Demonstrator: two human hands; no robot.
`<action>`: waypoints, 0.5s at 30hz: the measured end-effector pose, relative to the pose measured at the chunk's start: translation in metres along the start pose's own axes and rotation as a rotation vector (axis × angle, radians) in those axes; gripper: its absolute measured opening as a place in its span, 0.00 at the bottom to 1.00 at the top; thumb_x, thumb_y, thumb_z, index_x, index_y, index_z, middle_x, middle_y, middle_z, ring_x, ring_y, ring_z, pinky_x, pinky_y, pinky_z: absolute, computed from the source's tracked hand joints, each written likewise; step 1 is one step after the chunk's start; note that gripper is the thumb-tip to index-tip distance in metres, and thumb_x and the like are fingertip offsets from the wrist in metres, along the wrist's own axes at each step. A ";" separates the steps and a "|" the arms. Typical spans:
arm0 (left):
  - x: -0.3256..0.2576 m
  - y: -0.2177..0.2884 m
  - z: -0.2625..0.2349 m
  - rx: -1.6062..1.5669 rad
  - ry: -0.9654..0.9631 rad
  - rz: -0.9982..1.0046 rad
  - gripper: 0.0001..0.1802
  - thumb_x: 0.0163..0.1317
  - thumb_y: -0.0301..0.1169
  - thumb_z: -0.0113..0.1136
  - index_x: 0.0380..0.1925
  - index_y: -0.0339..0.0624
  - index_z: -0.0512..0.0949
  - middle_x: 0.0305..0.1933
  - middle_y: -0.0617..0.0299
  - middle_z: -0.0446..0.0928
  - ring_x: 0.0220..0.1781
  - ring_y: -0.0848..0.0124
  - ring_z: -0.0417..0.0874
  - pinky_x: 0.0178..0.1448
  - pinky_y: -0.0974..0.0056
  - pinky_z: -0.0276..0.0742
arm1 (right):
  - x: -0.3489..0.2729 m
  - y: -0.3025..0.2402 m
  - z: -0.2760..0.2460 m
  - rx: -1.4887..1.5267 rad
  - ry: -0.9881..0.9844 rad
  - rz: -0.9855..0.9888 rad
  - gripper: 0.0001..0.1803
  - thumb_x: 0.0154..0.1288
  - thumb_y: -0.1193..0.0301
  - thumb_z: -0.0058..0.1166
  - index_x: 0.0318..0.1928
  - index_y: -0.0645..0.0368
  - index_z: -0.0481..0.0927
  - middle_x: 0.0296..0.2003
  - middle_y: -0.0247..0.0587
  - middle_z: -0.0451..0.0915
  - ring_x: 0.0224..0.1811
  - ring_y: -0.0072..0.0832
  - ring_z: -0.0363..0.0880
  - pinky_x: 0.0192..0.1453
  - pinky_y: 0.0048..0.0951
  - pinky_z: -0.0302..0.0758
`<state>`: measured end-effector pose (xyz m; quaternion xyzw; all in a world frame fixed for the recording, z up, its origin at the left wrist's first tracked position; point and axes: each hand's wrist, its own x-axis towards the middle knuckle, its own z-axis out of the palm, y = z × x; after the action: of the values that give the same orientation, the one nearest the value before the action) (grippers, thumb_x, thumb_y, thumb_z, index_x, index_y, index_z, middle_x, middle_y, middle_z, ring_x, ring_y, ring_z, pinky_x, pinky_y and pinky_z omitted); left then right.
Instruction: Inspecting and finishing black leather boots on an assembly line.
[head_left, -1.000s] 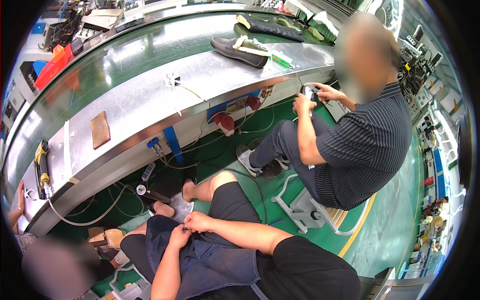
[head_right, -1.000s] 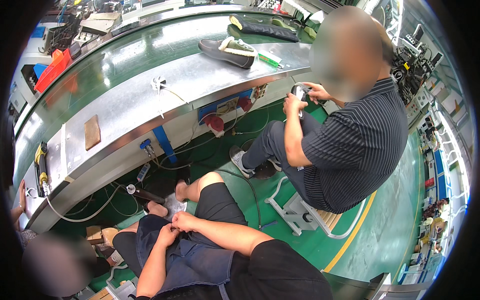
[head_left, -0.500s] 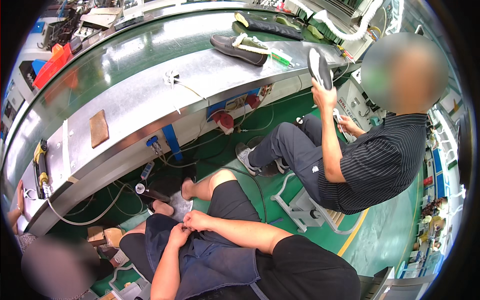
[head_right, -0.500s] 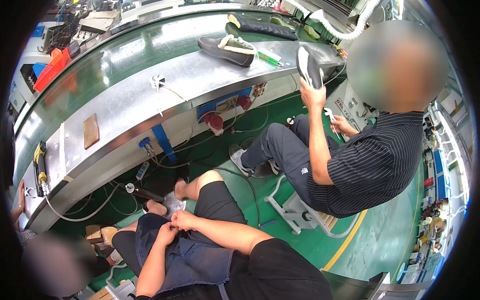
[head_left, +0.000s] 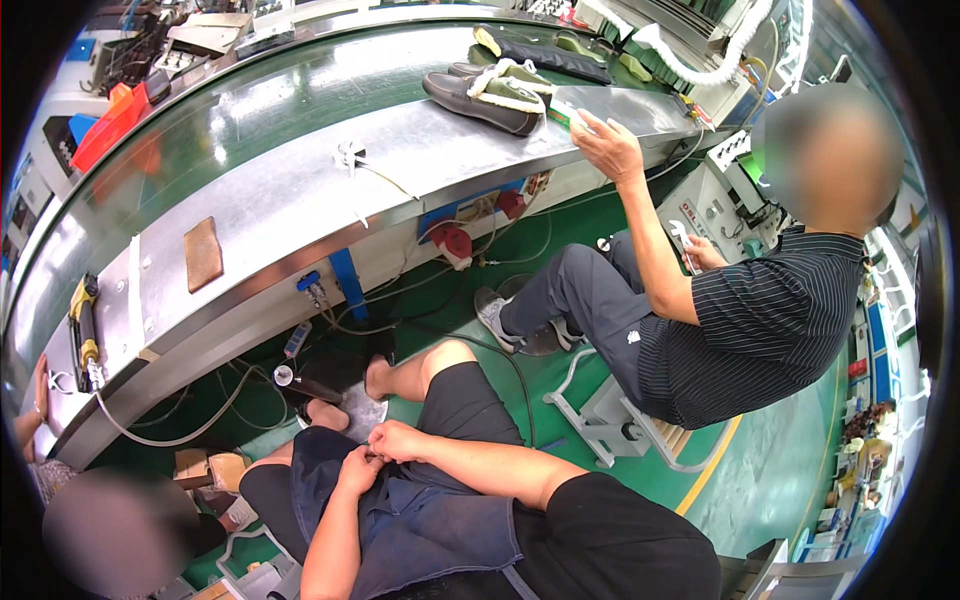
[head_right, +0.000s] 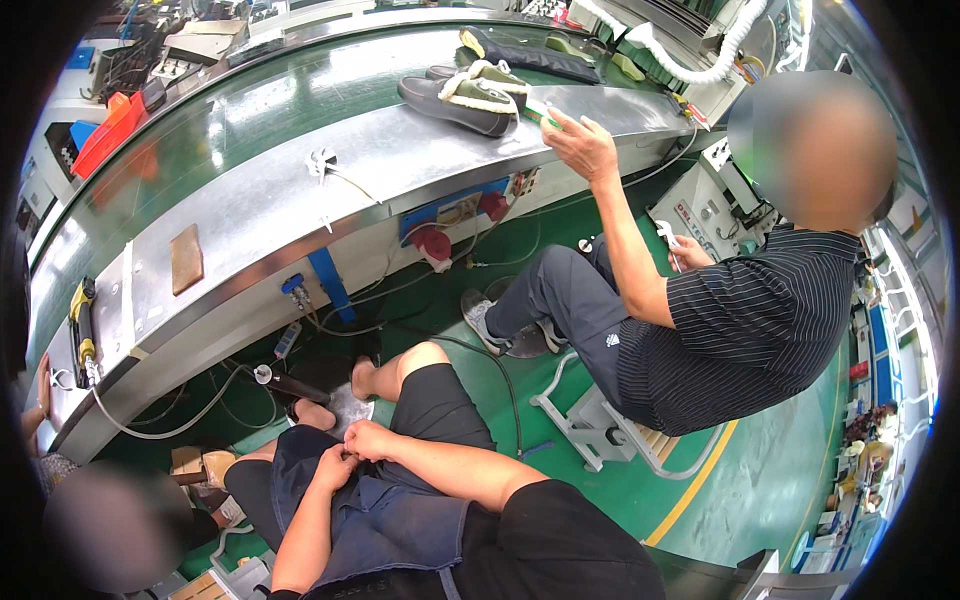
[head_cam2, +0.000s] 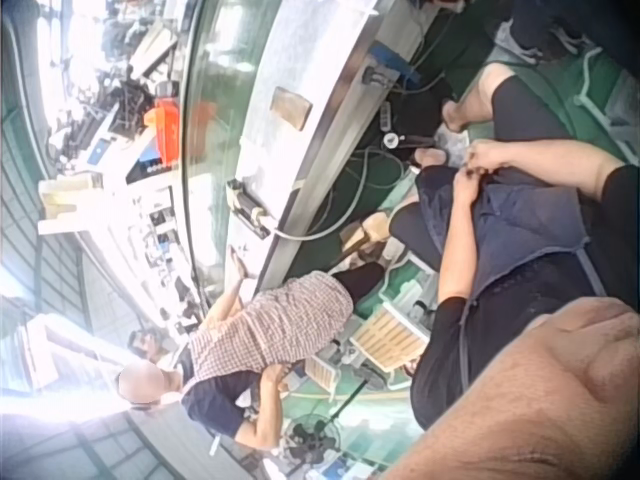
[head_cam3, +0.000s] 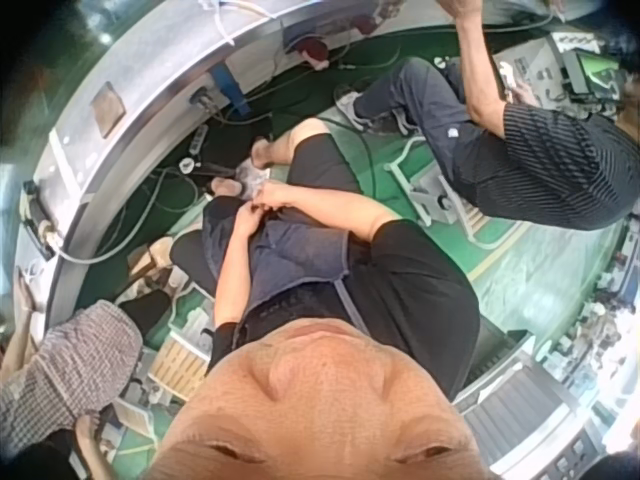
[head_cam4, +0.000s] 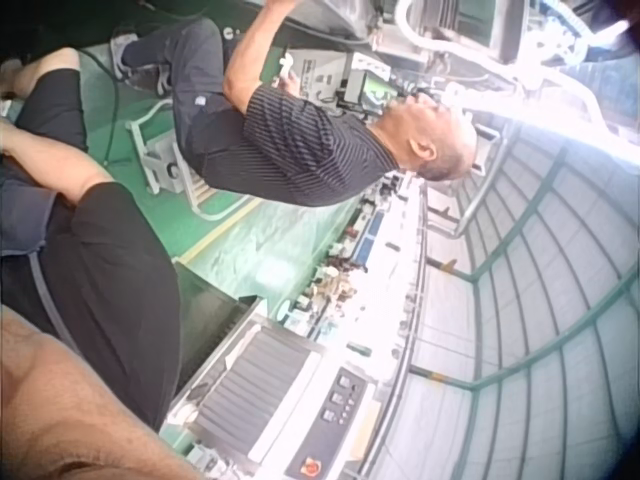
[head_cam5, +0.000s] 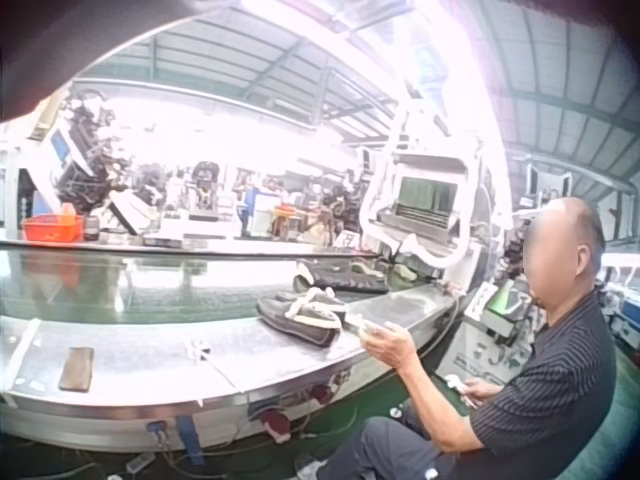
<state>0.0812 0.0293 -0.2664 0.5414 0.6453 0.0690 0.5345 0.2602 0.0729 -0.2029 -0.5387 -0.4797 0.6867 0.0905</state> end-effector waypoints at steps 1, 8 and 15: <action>0.002 -0.005 0.000 -0.012 -0.007 0.004 0.19 0.61 0.37 0.68 0.45 0.34 0.82 0.44 0.48 0.87 0.48 0.57 0.88 0.54 0.57 0.80 | 0.000 -0.002 0.001 -0.005 0.001 -0.003 0.13 0.66 0.71 0.54 0.48 0.63 0.82 0.33 0.37 0.83 0.29 0.21 0.80 0.26 0.27 0.75; -0.002 0.003 0.001 0.010 -0.020 0.005 0.18 0.61 0.36 0.67 0.46 0.34 0.82 0.44 0.49 0.87 0.49 0.57 0.89 0.54 0.57 0.80 | 0.001 0.003 -0.001 -0.011 0.000 0.008 0.12 0.67 0.71 0.55 0.48 0.63 0.82 0.32 0.36 0.83 0.29 0.21 0.80 0.26 0.27 0.75; -0.005 0.013 -0.001 -0.048 -0.036 0.007 0.18 0.61 0.36 0.67 0.46 0.35 0.82 0.43 0.50 0.87 0.46 0.60 0.89 0.53 0.59 0.81 | 0.003 0.007 -0.002 0.003 -0.002 0.011 0.12 0.67 0.71 0.55 0.48 0.62 0.81 0.33 0.35 0.83 0.29 0.21 0.79 0.26 0.27 0.75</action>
<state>0.0878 0.0313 -0.2539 0.5320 0.6318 0.0765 0.5586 0.2632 0.0725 -0.2104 -0.5404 -0.4757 0.6885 0.0873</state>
